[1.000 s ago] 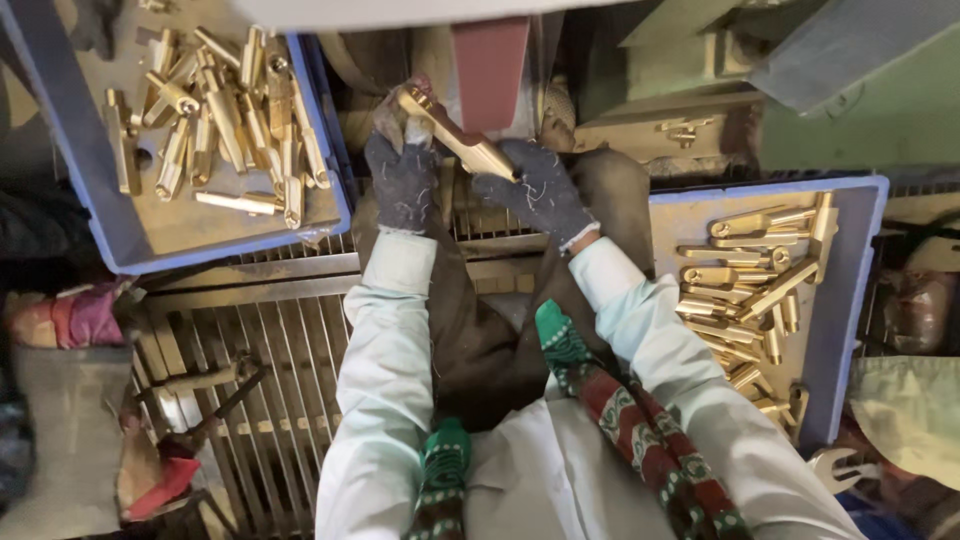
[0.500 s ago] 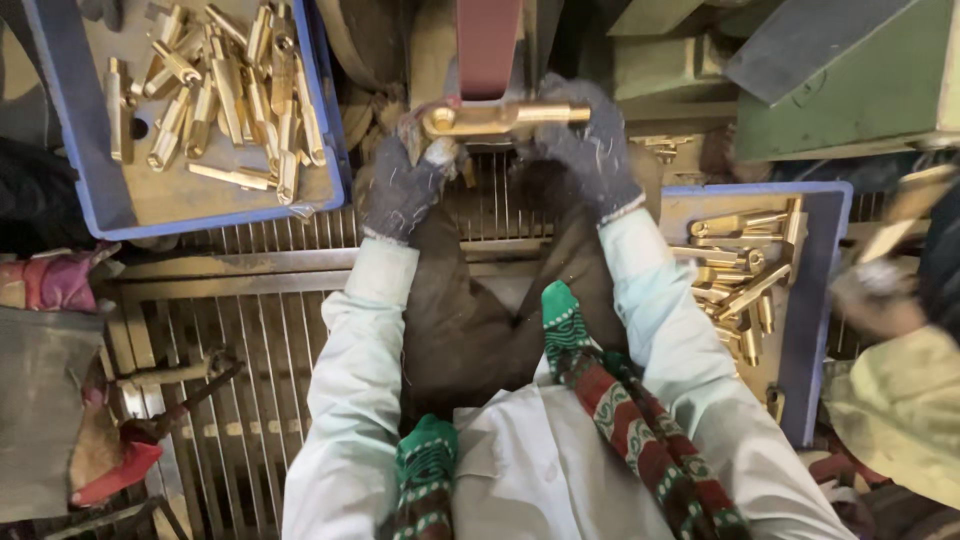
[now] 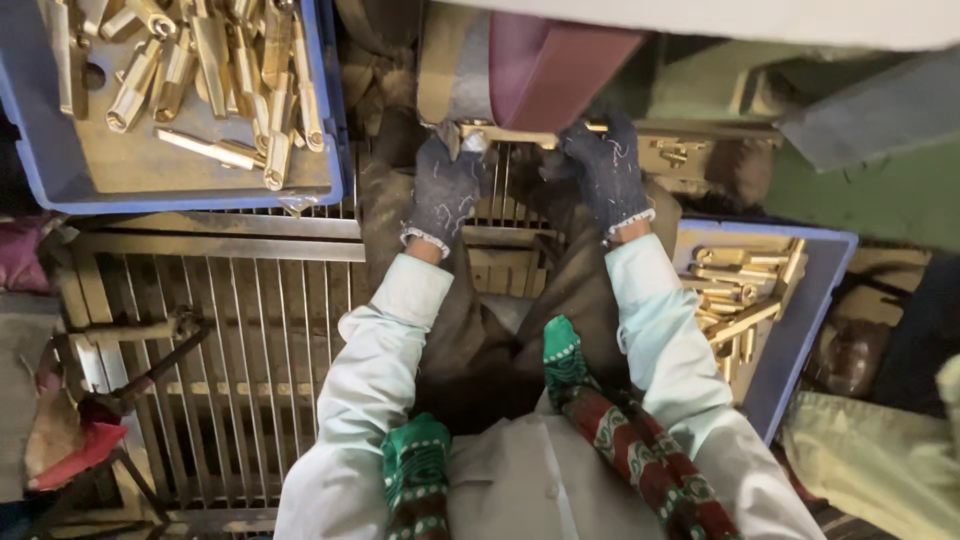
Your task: The person sits on the floor and repeatedly rubs brass-colored metal parts against a rotating belt sander to smooth their surfaces. The person handles the parts one at a time, turning them to contact different sides with the belt, then places them into a blue bin.
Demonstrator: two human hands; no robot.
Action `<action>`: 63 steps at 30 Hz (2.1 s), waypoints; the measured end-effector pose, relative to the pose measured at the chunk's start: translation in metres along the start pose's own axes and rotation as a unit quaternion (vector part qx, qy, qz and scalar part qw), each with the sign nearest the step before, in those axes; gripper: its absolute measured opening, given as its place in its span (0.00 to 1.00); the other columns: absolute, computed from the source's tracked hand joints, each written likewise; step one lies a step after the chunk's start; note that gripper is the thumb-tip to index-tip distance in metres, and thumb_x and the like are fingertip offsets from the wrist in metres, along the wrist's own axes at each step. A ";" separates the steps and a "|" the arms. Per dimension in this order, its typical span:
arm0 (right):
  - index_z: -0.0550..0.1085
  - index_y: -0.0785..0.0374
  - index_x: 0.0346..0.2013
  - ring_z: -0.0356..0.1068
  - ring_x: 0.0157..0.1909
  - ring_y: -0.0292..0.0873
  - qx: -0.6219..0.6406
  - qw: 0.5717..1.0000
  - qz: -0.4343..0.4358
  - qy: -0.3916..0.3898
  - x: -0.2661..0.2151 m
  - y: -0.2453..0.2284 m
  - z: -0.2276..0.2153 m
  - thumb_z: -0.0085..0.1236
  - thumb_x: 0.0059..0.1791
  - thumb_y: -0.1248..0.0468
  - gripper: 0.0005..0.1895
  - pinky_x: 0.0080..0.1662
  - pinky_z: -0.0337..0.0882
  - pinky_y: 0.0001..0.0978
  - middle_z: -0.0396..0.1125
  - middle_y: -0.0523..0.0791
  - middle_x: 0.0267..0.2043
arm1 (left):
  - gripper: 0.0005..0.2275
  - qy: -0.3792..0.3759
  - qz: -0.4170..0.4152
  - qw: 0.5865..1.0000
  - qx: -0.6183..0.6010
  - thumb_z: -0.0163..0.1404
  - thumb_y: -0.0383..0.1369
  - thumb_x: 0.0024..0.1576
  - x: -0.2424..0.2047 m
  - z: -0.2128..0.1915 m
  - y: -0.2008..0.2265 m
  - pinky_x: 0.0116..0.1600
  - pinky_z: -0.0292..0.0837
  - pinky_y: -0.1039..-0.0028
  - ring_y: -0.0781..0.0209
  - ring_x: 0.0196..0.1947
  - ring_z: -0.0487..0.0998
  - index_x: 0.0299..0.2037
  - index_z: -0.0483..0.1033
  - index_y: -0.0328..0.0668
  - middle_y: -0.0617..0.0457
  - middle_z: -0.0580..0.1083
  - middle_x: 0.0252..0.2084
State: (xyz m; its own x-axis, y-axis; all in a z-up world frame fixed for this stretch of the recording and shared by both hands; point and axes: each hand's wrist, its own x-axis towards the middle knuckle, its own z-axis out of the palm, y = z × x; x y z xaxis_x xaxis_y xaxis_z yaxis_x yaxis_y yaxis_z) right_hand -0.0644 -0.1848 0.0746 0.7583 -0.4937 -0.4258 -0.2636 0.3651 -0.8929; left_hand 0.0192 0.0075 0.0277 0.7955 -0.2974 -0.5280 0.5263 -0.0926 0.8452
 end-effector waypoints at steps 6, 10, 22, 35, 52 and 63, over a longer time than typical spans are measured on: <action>0.67 0.79 0.55 0.76 0.31 0.43 -0.036 0.997 0.064 0.017 0.011 -0.006 0.005 0.63 0.47 0.68 0.25 0.34 0.80 0.33 0.74 0.53 0.38 | 0.08 -0.009 -0.069 0.997 -0.043 0.54 0.33 0.61 -0.005 0.003 0.009 0.21 0.63 0.74 0.66 0.17 0.70 0.37 0.73 0.35 0.54 0.71 0.23; 0.62 0.73 0.59 0.77 0.36 0.45 -0.009 1.000 0.019 -0.004 0.002 -0.007 0.003 0.62 0.45 0.69 0.30 0.38 0.84 0.37 0.71 0.53 0.42 | 0.05 -0.001 -0.030 0.999 -0.033 0.55 0.28 0.60 -0.006 0.006 0.002 0.22 0.65 0.75 0.69 0.20 0.72 0.38 0.75 0.34 0.56 0.74 0.26; 0.70 0.64 0.57 0.68 0.65 0.51 -0.185 0.896 -0.398 -0.065 -0.064 -0.008 -0.039 0.73 0.51 0.56 0.28 0.67 0.71 0.40 0.65 0.50 0.60 | 0.27 -0.243 0.276 0.926 -0.084 0.59 0.43 0.63 -0.077 -0.031 0.055 0.67 0.68 0.71 0.60 0.60 0.73 0.65 0.69 0.33 0.49 0.74 0.59; 0.69 0.66 0.56 0.73 0.52 0.47 0.071 0.985 -0.151 -0.035 -0.063 -0.015 -0.043 0.65 0.51 0.65 0.21 0.49 0.84 0.46 0.63 0.49 0.64 | 0.15 -0.239 0.196 0.951 0.014 0.53 0.30 0.62 -0.021 0.016 0.026 0.38 0.74 0.78 0.70 0.34 0.75 0.59 0.74 0.36 0.53 0.77 0.44; 0.66 0.68 0.55 0.74 0.37 0.43 0.073 0.995 -0.050 0.036 -0.027 -0.005 -0.028 0.63 0.48 0.70 0.23 0.41 0.84 0.41 0.70 0.49 0.45 | 0.10 -0.097 0.111 0.988 -0.052 0.56 0.32 0.63 0.005 0.030 -0.019 0.32 0.71 0.77 0.73 0.30 0.75 0.47 0.76 0.32 0.57 0.77 0.34; 0.64 0.66 0.53 0.73 0.33 0.45 0.064 0.994 0.059 0.070 -0.006 -0.008 -0.006 0.61 0.47 0.70 0.22 0.36 0.83 0.40 0.72 0.51 0.39 | 0.10 -0.049 0.048 0.997 -0.029 0.55 0.32 0.64 0.005 0.021 0.005 0.32 0.72 0.76 0.69 0.29 0.75 0.47 0.73 0.31 0.55 0.75 0.33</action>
State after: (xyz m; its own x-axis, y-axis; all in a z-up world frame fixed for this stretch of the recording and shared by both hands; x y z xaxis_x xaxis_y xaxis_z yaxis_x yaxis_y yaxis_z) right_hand -0.0707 -0.1893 0.0837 0.6345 -0.5426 -0.5504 -0.2604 0.5204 -0.8132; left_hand 0.0198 -0.0145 0.0312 0.8111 -0.3939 -0.4323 0.4683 -0.0053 0.8836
